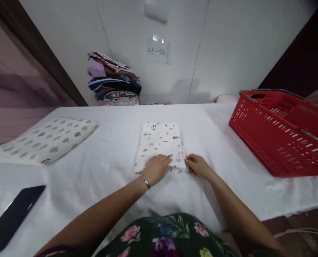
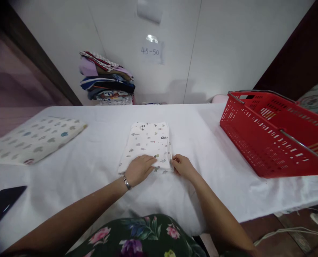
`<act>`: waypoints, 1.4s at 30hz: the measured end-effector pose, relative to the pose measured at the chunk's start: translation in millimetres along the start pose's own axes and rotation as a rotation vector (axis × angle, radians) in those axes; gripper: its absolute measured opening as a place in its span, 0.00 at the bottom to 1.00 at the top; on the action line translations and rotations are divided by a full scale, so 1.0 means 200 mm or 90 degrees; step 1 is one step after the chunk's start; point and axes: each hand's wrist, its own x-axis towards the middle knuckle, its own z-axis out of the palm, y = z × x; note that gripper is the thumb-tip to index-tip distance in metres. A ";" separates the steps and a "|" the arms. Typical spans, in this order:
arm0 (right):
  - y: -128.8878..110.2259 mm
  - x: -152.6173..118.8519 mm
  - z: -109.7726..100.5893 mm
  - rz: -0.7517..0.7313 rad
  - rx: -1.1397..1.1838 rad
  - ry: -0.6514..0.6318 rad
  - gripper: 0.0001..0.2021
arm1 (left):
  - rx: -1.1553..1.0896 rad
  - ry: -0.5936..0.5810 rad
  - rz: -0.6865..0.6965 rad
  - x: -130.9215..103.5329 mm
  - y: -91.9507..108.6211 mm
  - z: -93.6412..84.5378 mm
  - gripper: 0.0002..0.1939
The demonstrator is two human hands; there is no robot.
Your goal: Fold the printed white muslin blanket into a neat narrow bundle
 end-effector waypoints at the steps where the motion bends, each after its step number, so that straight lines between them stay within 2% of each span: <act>1: 0.01 0.00 0.01 0.000 0.013 0.008 0.05 | -0.010 0.043 -0.020 0.01 0.01 0.00 0.13; 3: 0.01 0.01 0.02 -0.002 0.048 0.004 0.04 | -0.023 0.130 -0.054 0.02 0.03 0.00 0.13; 4: 0.02 0.02 0.03 -0.003 0.061 -0.004 0.04 | -0.016 0.146 -0.059 0.02 0.05 0.01 0.13; 5: 0.02 0.02 0.03 -0.003 0.071 -0.014 0.04 | 0.003 0.137 -0.054 0.01 0.06 0.03 0.12; 9: 0.03 0.03 0.01 0.026 0.110 -0.040 0.02 | 0.089 0.023 0.003 -0.01 0.11 0.11 0.10; 12: 0.02 0.02 -0.02 0.023 0.133 -0.005 0.05 | 0.085 0.011 0.005 -0.02 0.10 0.13 0.12; 17: -0.04 -0.03 -0.01 -0.069 0.071 0.065 0.17 | 0.033 0.019 0.016 -0.04 0.10 0.09 0.14; 20: -0.07 -0.06 0.01 -0.143 -0.024 0.112 0.18 | 0.008 0.051 0.041 -0.06 0.08 0.05 0.15; 22: -0.07 -0.07 0.02 -0.159 -0.098 0.112 0.17 | 0.016 0.086 0.032 -0.09 0.04 0.02 0.16; 26: -0.06 -0.06 0.01 -0.148 -0.131 0.078 0.16 | 0.071 0.141 -0.078 -0.16 -0.08 0.00 0.18; 29: -0.04 -0.05 0.00 -0.075 -0.082 0.040 0.14 | 0.075 0.142 -0.163 -0.22 -0.17 0.03 0.22; 31: -0.02 -0.04 0.00 -0.016 -0.077 -0.002 0.13 | 0.032 0.135 -0.169 -0.25 -0.20 0.06 0.23; 33: -0.02 -0.05 0.01 0.002 -0.088 -0.017 0.13 | -0.042 0.142 -0.162 -0.26 -0.22 0.08 0.22; 36: -0.04 -0.06 0.01 -0.033 -0.148 0.035 0.14 | -0.163 0.206 -0.214 -0.27 -0.26 0.07 0.20; 39: -0.08 -0.06 0.02 -0.069 -0.223 0.116 0.15 | -0.261 0.261 -0.388 -0.27 -0.31 0.04 0.22; 42: -0.10 -0.03 0.04 -0.073 -0.266 0.160 0.17 | -0.359 0.203 -0.604 -0.24 -0.36 0.01 0.27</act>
